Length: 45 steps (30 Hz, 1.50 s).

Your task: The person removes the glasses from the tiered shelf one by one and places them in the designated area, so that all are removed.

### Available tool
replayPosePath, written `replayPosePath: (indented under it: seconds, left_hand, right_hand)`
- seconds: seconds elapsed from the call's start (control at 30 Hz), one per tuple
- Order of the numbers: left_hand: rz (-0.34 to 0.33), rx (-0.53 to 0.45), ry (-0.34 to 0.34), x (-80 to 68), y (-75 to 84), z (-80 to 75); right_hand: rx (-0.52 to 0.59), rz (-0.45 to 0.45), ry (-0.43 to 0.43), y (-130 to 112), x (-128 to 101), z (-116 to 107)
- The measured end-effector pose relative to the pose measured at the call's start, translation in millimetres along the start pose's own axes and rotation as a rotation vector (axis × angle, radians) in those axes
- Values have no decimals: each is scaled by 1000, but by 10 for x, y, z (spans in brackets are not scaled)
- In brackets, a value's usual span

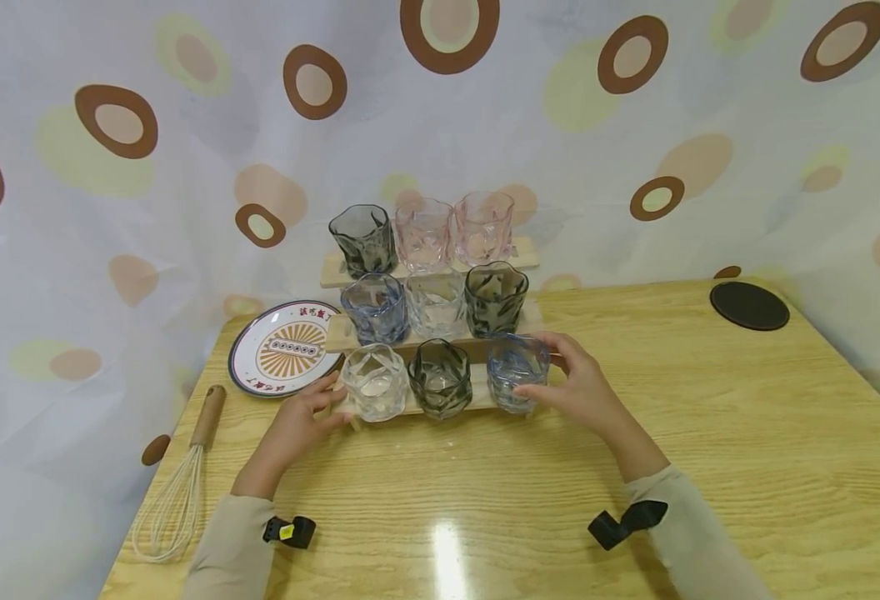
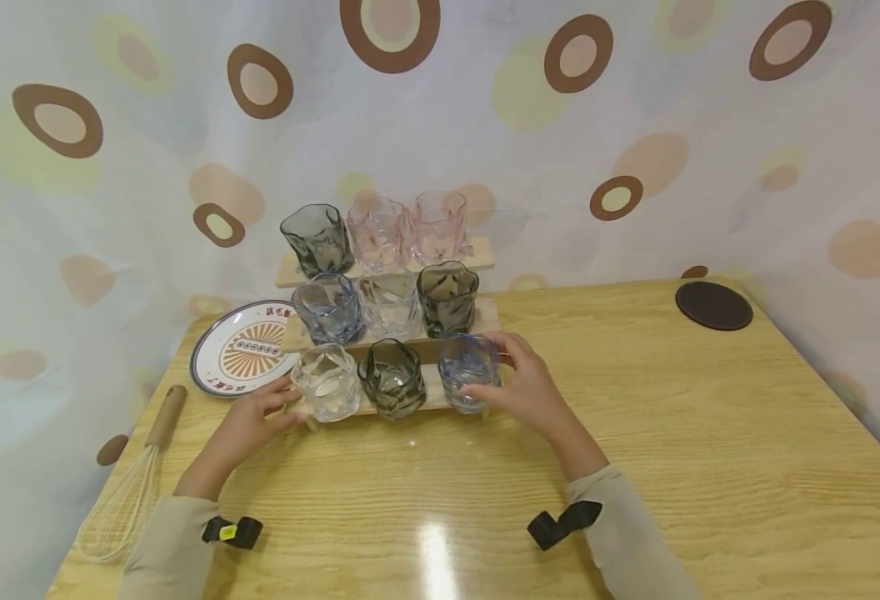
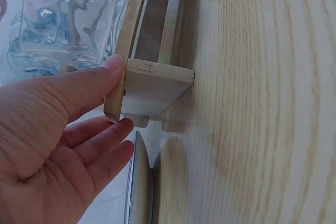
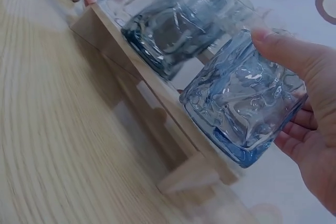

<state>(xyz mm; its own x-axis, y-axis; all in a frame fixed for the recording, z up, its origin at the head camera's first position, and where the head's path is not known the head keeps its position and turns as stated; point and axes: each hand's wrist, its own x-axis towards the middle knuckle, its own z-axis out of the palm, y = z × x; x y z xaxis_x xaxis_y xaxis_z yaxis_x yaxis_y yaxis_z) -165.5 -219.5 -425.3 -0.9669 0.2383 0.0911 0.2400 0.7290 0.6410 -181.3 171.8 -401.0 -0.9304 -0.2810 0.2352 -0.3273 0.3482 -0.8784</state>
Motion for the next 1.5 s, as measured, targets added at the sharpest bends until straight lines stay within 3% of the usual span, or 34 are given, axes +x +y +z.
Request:
replayPosePath:
  seconds: [0.3,0.47,0.63,0.83,1.27,1.5]
  left_hand:
    - [-2,20,-9,-6,19,2]
    - [-6,28,-18,-5,17,-10]
    - [6,58,-21,-19,4,-37]
    - [31,73,-8,-24,3,-44]
    - [26,50,-26,-16,6,1]
    - [44,63,-36,4,8,-55]
  right_hand:
    - [-66,-71,40,69,-61,-499]
    - [-125,-49,95,106,-44,-758]
    - [-131,51,125,133,55,-902]
    - [-153,154,120,278,235,-963]
    - [-57,238,100,681,562,-942]
    - [-44,230,146,817,822,-865]
